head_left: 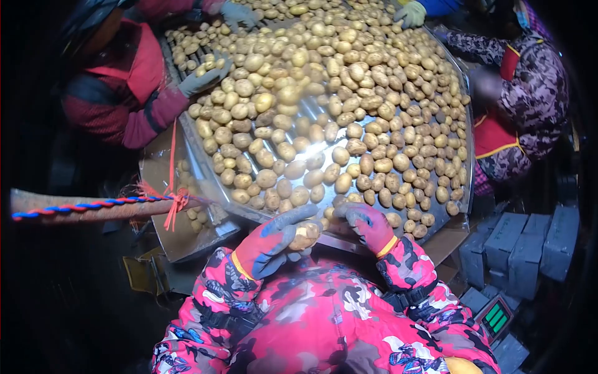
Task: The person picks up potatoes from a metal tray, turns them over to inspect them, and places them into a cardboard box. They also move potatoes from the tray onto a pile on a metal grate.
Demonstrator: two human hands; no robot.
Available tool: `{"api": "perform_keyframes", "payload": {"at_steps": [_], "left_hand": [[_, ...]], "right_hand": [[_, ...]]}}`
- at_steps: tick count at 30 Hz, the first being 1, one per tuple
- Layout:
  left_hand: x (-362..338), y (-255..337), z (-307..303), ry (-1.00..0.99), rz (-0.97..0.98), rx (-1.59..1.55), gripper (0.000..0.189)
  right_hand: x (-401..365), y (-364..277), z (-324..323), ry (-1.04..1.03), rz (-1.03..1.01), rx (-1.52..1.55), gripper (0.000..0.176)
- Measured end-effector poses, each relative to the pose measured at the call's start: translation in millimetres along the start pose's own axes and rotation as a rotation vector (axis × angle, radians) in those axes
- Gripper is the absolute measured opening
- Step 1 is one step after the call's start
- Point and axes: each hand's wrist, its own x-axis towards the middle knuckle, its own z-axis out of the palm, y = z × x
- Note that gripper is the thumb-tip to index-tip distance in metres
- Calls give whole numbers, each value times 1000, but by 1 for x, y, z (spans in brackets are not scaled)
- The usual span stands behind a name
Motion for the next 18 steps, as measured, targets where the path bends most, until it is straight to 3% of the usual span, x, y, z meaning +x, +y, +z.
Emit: {"api": "perform_keyframes", "payload": {"at_steps": [2,4,6,8,9,10,11,12,13,15,16,17,18], "left_hand": [[-12,5,1,0,53,44,66],[-25,-3,-13,13,187,223,68],[-49,-14,-31,148,126,147,70],[-78,-27,-52,138,105,10,67],[-86,-35,-60,308,-22,-49,65],[-95,-46,-72,467,-160,-118,63],[-114,-83,-126,92,-128,-661,56],[-129,-104,-171,154,-125,-820,42],[-139,-92,-189,330,60,-653,30],[-165,-15,-220,958,378,977,8],[-176,30,-227,1228,342,1676,8],[-192,60,-218,1281,223,2206,8],[-208,91,-208,1390,121,2735,24]], "right_hand": [[4,-11,8,-53,11,-10,31],[6,21,13,-90,-155,-181,30],[16,-5,20,-159,-218,-259,29],[20,-4,25,-159,-61,-63,29],[20,-9,29,-185,-5,-46,31],[18,-15,30,-205,62,-34,34],[12,-16,29,-218,135,-17,36],[12,-17,30,-234,125,-24,36],[11,-16,30,-247,114,-31,35],[10,-20,32,-259,104,-59,32],[10,-26,34,-258,99,-83,30],[11,-32,35,-256,91,-107,28],[11,-38,37,-246,74,-148,29]]}}
